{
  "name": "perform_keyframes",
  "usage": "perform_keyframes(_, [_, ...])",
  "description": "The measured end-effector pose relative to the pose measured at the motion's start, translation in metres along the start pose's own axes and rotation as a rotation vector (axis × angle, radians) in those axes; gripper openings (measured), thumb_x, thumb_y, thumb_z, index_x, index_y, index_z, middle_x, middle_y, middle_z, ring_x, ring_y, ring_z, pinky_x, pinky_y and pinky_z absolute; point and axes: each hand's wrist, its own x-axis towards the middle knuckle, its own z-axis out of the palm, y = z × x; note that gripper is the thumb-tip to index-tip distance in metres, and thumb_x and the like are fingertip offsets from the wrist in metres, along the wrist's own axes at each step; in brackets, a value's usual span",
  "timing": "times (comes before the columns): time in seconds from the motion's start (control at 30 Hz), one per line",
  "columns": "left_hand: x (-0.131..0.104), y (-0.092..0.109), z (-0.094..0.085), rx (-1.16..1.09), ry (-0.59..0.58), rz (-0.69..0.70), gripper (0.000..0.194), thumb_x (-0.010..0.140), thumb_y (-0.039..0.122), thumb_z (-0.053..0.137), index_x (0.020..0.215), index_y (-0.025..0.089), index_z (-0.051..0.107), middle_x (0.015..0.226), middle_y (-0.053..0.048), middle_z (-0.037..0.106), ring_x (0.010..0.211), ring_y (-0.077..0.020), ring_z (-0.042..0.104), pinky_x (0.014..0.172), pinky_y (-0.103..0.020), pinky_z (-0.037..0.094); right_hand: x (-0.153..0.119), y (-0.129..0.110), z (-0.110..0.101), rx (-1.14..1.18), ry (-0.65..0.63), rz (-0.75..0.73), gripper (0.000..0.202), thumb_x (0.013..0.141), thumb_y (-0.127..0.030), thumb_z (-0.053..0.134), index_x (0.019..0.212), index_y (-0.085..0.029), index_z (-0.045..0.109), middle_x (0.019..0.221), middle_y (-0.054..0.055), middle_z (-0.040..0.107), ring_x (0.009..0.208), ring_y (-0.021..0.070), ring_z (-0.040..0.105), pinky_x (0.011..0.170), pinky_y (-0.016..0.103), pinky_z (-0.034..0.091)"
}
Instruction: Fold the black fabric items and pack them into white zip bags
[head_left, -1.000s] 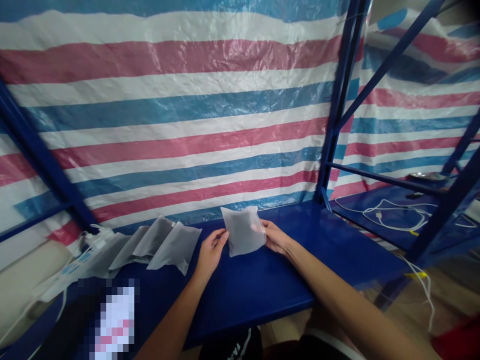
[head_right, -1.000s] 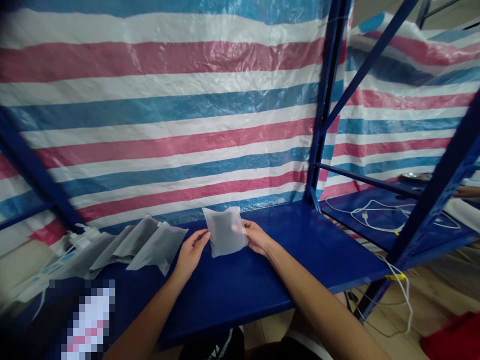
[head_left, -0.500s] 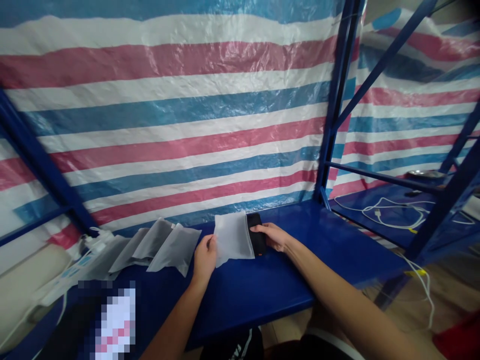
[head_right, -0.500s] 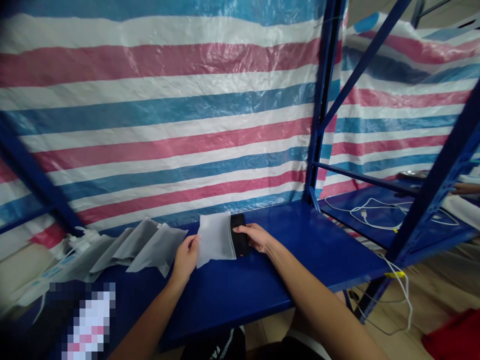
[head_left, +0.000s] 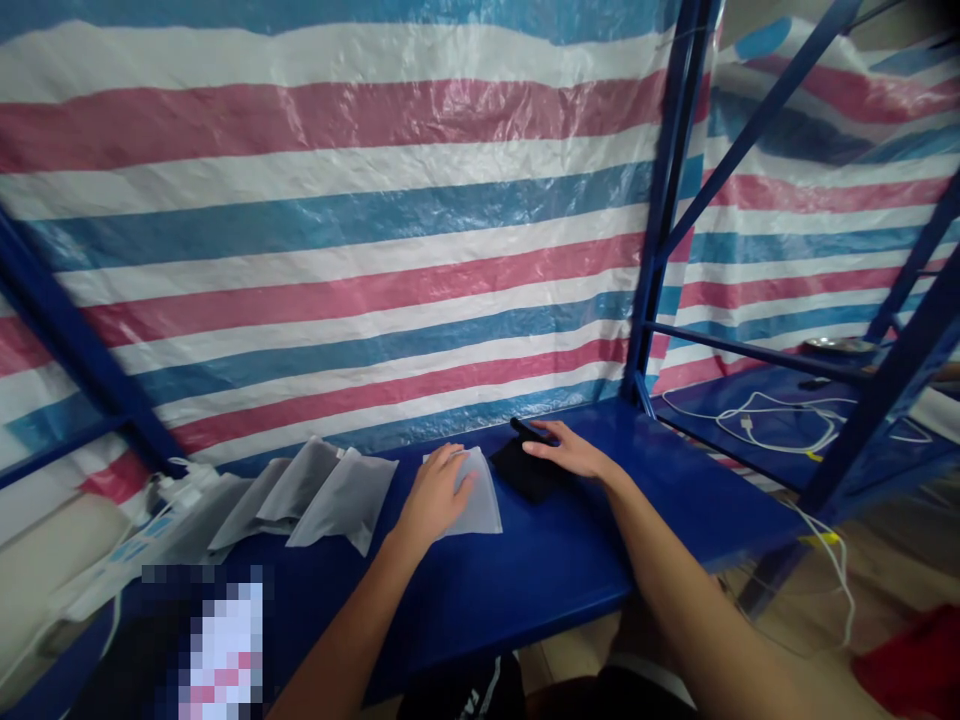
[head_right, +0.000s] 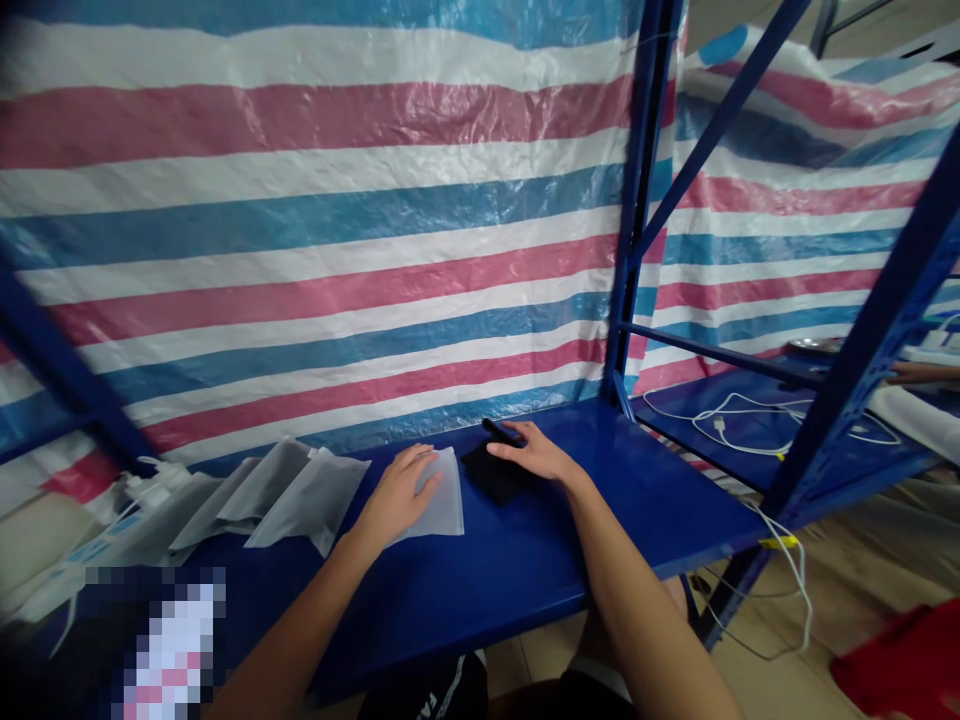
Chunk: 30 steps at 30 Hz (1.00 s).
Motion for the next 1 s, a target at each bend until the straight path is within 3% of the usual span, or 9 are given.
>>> perform_keyframes(0.13, [0.007, 0.006, 0.018, 0.05, -0.349, -0.148, 0.068, 0.104, 0.059, 0.053, 0.16, 0.02, 0.053, 0.172, -0.017, 0.042, 0.163, -0.0459, 0.028, 0.127, -0.069, 0.028, 0.0, 0.006, -0.005, 0.107, -0.202, 0.036, 0.075, 0.081, -0.042, 0.089, 0.148, -0.022, 0.063, 0.133, 0.011, 0.075, 0.122, 0.0316, 0.071, 0.11, 0.05, 0.056])
perform_keyframes(0.23, [-0.004, 0.011, 0.017, 0.139, -0.511, -0.273, 0.075, 0.108, 0.064, 0.037, 0.17, 0.02, 0.038, 0.18, -0.013, 0.023, 0.166, -0.0446, 0.013, 0.131, -0.069, 0.015, 0.003, 0.01, -0.006, 0.052, -0.119, 0.084, 0.064, 0.087, -0.03, 0.08, 0.148, -0.021, 0.061, 0.134, 0.012, 0.075, 0.121, 0.0303, 0.072, 0.107, 0.047, 0.058])
perform_keyframes(0.33, [-0.017, 0.014, 0.01, 0.188, -0.549, -0.308, 0.079, 0.108, 0.069, 0.028, 0.173, 0.025, 0.03, 0.182, -0.008, 0.013, 0.167, -0.0447, 0.007, 0.131, -0.071, 0.01, 0.005, 0.007, -0.007, -0.286, 0.152, 0.025, 0.056, 0.09, -0.033, 0.078, 0.144, -0.02, 0.066, 0.139, 0.016, 0.071, 0.13, 0.0331, 0.067, 0.114, 0.047, 0.051])
perform_keyframes(0.4, [-0.023, 0.014, 0.006, 0.203, -0.553, -0.319, 0.081, 0.107, 0.072, 0.027, 0.173, 0.026, 0.029, 0.182, -0.009, 0.012, 0.167, -0.0452, 0.006, 0.13, -0.072, 0.009, 0.004, 0.003, -0.007, -0.417, 0.201, -0.047, 0.041, 0.099, -0.047, 0.069, 0.129, -0.02, 0.075, 0.131, 0.015, 0.074, 0.128, 0.0332, 0.066, 0.115, 0.045, 0.05])
perform_keyframes(0.5, [-0.03, 0.014, 0.004, 0.222, -0.523, -0.318, 0.082, 0.106, 0.073, 0.03, 0.173, 0.026, 0.03, 0.181, -0.011, 0.015, 0.167, -0.0448, 0.007, 0.13, -0.072, 0.01, 0.0, -0.002, -0.002, -0.491, 0.078, -0.036, 0.049, 0.096, -0.062, 0.069, 0.117, -0.019, 0.08, 0.121, 0.015, 0.078, 0.121, 0.0357, 0.069, 0.109, 0.044, 0.052])
perform_keyframes(0.63, [-0.033, 0.014, 0.002, 0.219, -0.5, -0.312, 0.083, 0.105, 0.076, 0.032, 0.172, 0.028, 0.032, 0.181, -0.011, 0.016, 0.167, -0.0443, 0.009, 0.131, -0.071, 0.01, -0.001, -0.008, 0.004, -0.473, -0.072, 0.026, 0.039, 0.087, -0.04, 0.083, 0.121, -0.022, 0.08, 0.123, 0.013, 0.08, 0.122, 0.0363, 0.071, 0.108, 0.046, 0.053])
perform_keyframes(0.77, [-0.038, 0.008, -0.005, 0.155, -0.513, -0.28, 0.084, 0.103, 0.077, 0.035, 0.172, 0.029, 0.032, 0.181, -0.01, 0.014, 0.168, -0.0421, 0.007, 0.13, -0.071, 0.009, -0.005, -0.027, -0.001, -0.074, -0.063, -0.061, 0.029, 0.091, -0.039, 0.078, 0.114, -0.021, 0.08, 0.116, 0.009, 0.082, 0.11, 0.0296, 0.076, 0.104, 0.044, 0.057])
perform_keyframes(0.87, [-0.045, -0.006, -0.01, 0.031, -0.51, -0.251, 0.078, 0.104, 0.074, 0.041, 0.169, 0.032, 0.038, 0.18, -0.009, 0.021, 0.168, -0.0397, 0.01, 0.13, -0.071, 0.01, -0.022, -0.049, -0.008, 0.425, -0.192, -0.157, 0.039, 0.089, -0.049, 0.084, 0.116, -0.022, 0.077, 0.115, 0.01, 0.081, 0.113, 0.0301, 0.076, 0.108, 0.051, 0.056])
perform_keyframes(1.0, [-0.051, -0.019, -0.023, -0.222, -0.272, -0.307, 0.055, 0.111, 0.047, 0.035, 0.159, 0.027, 0.053, 0.171, -0.009, 0.047, 0.162, -0.0295, 0.035, 0.133, -0.058, 0.025, -0.046, -0.072, -0.017, 0.9, -0.372, -0.261, 0.045, 0.094, -0.063, 0.078, 0.116, -0.024, 0.076, 0.11, 0.01, 0.081, 0.109, 0.0313, 0.078, 0.098, 0.056, 0.061])
